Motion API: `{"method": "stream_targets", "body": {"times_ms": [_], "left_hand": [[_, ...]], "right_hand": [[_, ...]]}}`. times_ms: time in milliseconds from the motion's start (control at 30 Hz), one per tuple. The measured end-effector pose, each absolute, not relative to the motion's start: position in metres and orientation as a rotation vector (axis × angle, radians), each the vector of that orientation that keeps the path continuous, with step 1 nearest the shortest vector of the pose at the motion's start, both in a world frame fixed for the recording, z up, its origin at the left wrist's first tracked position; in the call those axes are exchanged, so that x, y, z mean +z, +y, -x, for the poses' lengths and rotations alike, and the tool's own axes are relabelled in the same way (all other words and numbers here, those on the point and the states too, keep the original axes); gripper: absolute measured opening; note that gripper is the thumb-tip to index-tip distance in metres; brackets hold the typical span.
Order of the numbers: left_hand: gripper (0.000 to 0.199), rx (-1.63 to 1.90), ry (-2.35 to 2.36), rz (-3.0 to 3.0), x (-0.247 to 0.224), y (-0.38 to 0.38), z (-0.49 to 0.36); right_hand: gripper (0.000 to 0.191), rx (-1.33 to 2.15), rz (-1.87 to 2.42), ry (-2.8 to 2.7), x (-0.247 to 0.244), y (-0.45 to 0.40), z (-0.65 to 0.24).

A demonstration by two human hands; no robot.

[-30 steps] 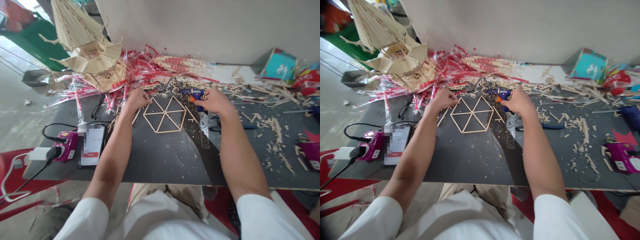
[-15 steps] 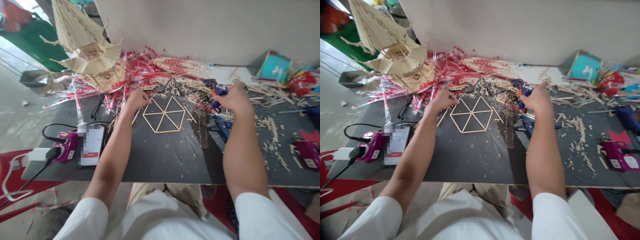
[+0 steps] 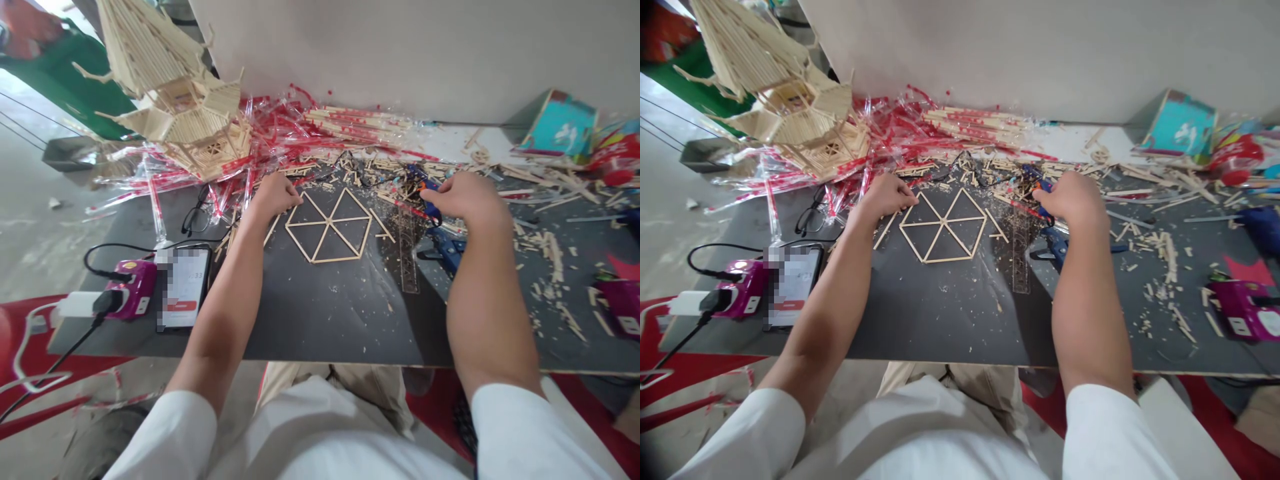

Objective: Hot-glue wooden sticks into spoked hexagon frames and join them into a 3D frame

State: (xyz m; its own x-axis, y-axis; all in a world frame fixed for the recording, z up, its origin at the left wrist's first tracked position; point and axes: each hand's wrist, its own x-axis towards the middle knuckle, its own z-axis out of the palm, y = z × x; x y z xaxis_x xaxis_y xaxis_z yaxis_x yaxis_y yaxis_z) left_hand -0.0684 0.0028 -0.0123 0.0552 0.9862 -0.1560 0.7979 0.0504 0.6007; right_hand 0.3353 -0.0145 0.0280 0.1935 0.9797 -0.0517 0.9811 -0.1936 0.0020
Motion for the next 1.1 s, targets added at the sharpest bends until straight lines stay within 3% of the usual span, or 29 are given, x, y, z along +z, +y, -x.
{"method": "stream_targets", "body": {"times_ms": [100,167,233,333,467,600,1100], "left_hand": [[0.009,0.446,1.787,-1.784,-0.013,0.003,0.068],[0.01,0.45,1.789,-1.782,-0.014,0.003,0.069],[0.011,0.458,1.783,-1.771,-0.015,0.004,0.069],[0.009,0.464,1.782,-1.766,-0.017,0.005,0.07],[0.007,0.464,1.79,-1.793,-0.017,0.005,0.069],[0.006,0.429,1.798,-1.791,-0.013,0.003,0.067],[0.008,0.452,1.787,-1.795,-0.014,0.003,0.067]], "right_hand": [[0.032,-0.073,-2.53,1.905,0.045,-0.025,-0.313],[0.027,-0.02,-2.514,2.146,0.052,-0.036,-0.286],[0.025,-0.076,-2.286,2.544,0.047,-0.05,-0.251],[0.039,-0.332,-1.649,3.004,0.017,-0.076,-0.194],[0.057,-0.333,-1.219,3.133,-0.031,-0.101,-0.147],[0.067,-0.327,-1.218,3.123,-0.051,-0.107,-0.143],[0.068,-0.272,-1.229,3.085,-0.052,-0.108,-0.142]]}}
